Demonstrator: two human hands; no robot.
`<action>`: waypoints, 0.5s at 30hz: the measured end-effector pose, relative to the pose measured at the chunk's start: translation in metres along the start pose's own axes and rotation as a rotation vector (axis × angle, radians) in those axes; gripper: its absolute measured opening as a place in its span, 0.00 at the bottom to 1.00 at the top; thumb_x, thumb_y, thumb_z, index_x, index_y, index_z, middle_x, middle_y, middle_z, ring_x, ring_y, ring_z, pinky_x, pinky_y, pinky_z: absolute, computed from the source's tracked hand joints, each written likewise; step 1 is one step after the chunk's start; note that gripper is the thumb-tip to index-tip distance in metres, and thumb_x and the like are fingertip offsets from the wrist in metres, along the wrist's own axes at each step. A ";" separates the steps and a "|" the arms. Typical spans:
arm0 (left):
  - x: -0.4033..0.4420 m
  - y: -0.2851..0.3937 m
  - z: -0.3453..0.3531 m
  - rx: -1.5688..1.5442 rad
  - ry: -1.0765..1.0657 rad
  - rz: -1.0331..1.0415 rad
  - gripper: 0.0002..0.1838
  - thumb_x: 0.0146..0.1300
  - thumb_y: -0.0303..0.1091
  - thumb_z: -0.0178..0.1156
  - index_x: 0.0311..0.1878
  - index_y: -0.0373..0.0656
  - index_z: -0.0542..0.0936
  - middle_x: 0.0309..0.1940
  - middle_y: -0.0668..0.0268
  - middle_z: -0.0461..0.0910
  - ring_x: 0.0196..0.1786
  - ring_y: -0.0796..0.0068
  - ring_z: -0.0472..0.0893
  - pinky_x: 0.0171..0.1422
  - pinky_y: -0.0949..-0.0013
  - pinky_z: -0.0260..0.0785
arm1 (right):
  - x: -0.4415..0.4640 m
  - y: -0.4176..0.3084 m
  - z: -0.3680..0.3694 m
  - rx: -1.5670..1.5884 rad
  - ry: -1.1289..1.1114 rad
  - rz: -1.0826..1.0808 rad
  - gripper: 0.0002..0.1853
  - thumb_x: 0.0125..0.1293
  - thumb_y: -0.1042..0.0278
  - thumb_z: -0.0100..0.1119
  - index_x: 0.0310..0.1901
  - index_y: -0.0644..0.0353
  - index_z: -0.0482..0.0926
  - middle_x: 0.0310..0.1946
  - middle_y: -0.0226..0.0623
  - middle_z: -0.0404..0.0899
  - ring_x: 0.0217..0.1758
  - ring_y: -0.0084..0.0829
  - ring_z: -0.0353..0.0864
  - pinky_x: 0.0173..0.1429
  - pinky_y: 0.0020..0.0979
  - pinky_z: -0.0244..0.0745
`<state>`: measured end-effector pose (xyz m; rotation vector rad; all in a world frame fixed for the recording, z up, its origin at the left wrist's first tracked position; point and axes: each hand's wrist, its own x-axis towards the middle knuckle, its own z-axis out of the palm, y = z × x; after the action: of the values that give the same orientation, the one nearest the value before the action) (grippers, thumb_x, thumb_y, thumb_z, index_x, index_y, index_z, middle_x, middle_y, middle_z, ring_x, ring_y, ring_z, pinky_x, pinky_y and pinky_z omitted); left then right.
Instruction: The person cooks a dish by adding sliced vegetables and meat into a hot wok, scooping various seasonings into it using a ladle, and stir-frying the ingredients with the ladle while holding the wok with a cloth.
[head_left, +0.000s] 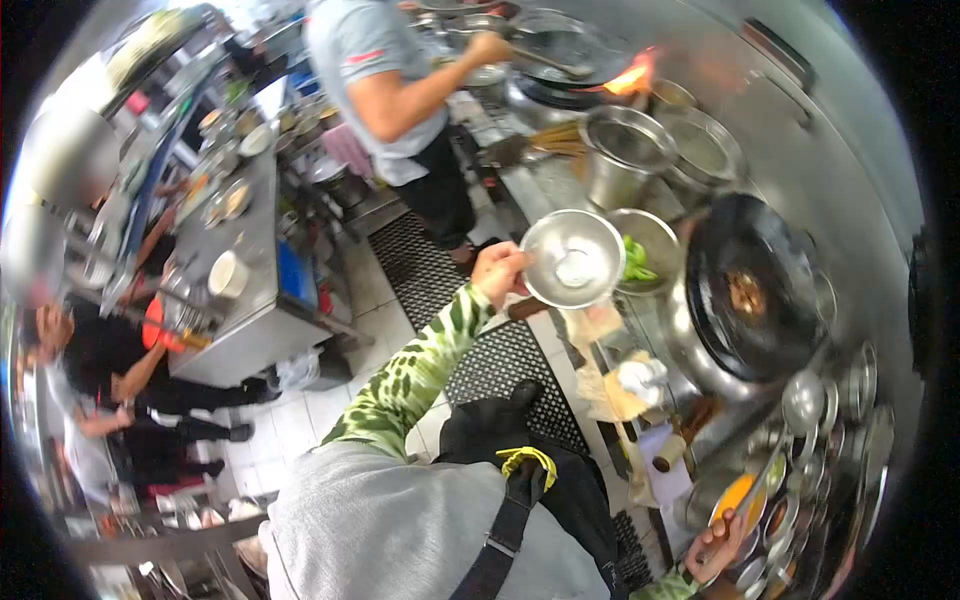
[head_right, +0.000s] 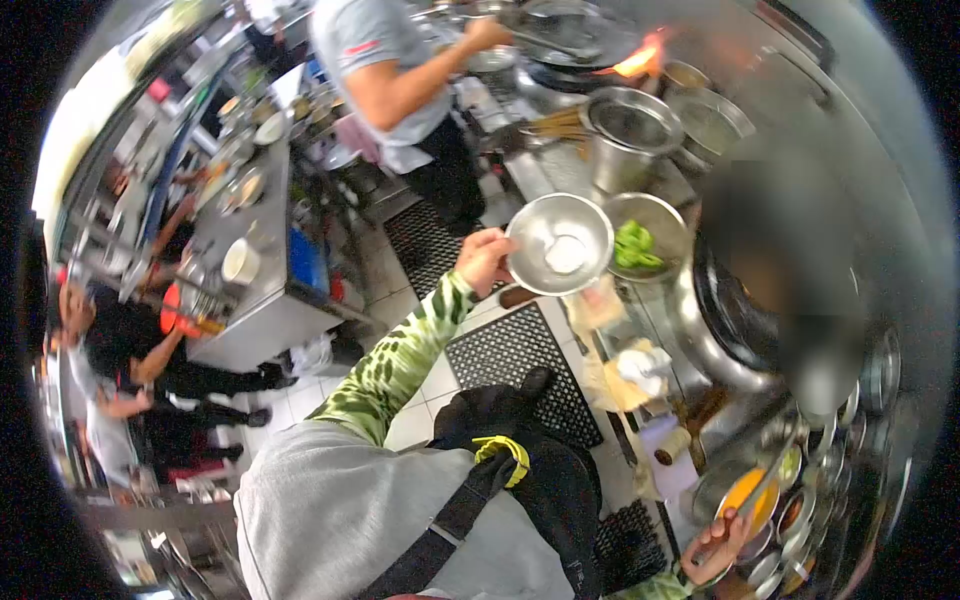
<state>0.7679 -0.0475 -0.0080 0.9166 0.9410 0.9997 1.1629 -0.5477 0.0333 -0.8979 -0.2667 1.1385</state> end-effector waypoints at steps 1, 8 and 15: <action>-0.010 0.005 -0.034 -0.015 0.087 0.012 0.06 0.62 0.32 0.61 0.30 0.43 0.76 0.22 0.69 0.75 0.21 0.73 0.79 0.23 0.69 0.77 | 0.006 -0.008 -0.022 0.039 -0.114 0.105 0.15 0.76 0.62 0.43 0.54 0.62 0.72 0.43 0.40 0.83 0.39 0.37 0.85 0.30 0.39 0.83; -0.028 0.018 -0.313 -0.309 0.779 0.340 0.08 0.61 0.29 0.63 0.32 0.44 0.72 0.24 0.64 0.79 0.21 0.71 0.79 0.25 0.65 0.77 | 0.039 -0.004 0.059 0.150 0.207 -0.038 0.16 0.73 0.56 0.49 0.41 0.63 0.73 0.25 0.32 0.70 0.28 0.26 0.67 0.37 0.27 0.68; -0.006 0.058 -0.536 -0.384 1.178 0.256 0.07 0.62 0.29 0.59 0.40 0.37 0.75 0.31 0.58 0.83 0.32 0.67 0.85 0.27 0.68 0.79 | 0.101 0.017 0.118 -0.029 0.377 -0.201 0.17 0.70 0.53 0.54 0.50 0.57 0.72 0.33 0.33 0.71 0.39 0.28 0.71 0.50 0.35 0.71</action>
<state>0.2522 0.0593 -0.1220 0.0330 1.5188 1.9293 1.1239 -0.4012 0.0709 -1.0665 -0.0615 0.7640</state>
